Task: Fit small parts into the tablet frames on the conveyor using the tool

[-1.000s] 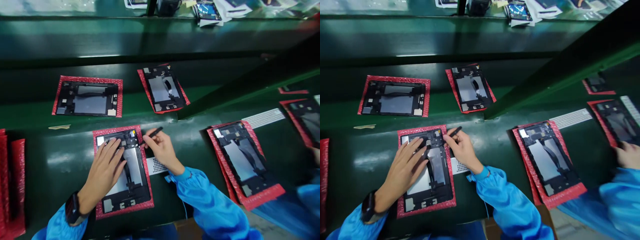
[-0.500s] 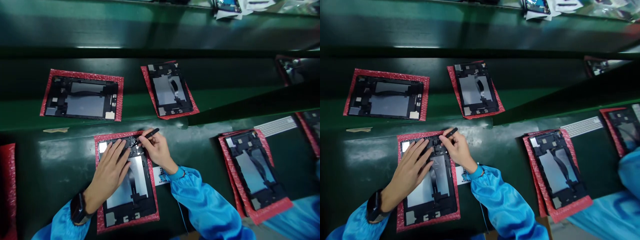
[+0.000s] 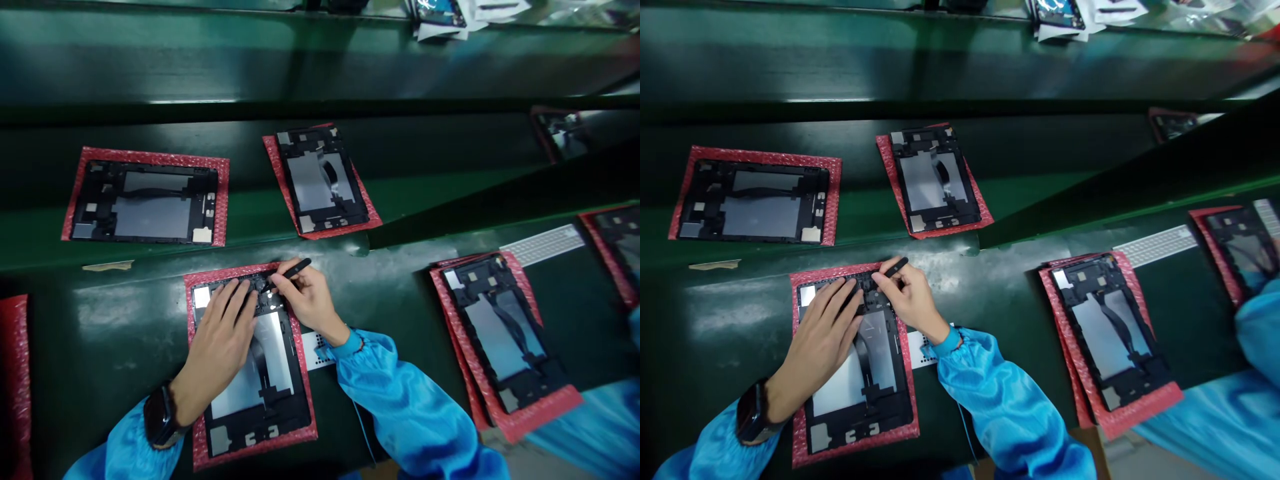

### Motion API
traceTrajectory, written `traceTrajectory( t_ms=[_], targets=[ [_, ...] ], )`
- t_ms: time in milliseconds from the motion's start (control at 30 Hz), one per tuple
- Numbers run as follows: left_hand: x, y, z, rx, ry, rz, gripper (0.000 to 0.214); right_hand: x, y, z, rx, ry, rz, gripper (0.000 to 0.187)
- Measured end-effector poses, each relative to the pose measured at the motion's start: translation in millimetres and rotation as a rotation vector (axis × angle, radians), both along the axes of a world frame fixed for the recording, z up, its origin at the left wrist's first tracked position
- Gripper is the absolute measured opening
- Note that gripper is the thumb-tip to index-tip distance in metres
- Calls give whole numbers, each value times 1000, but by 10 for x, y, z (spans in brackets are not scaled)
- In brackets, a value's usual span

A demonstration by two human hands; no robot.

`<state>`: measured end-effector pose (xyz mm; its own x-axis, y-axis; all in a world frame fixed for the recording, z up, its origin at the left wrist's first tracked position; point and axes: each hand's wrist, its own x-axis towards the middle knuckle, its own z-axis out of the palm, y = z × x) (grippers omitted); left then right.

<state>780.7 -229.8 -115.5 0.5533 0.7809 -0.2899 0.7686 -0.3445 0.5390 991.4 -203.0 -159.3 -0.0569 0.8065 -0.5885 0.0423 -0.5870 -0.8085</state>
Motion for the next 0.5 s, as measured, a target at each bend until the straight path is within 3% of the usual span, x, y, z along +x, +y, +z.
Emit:
traceTrajectory(
  t_ms=[200, 333, 500],
  targets=[
    [67, -12, -11, 13, 14, -39, 54, 33, 44, 3, -7, -2, -35, 38],
    [123, -19, -11, 1, 33, -67, 57, 363, 59, 329, 63, -168, -103, 32],
    [162, 25, -34, 23, 10, -88, 54, 968, -291, 766, 24, -253, 76, 29]
  ],
)
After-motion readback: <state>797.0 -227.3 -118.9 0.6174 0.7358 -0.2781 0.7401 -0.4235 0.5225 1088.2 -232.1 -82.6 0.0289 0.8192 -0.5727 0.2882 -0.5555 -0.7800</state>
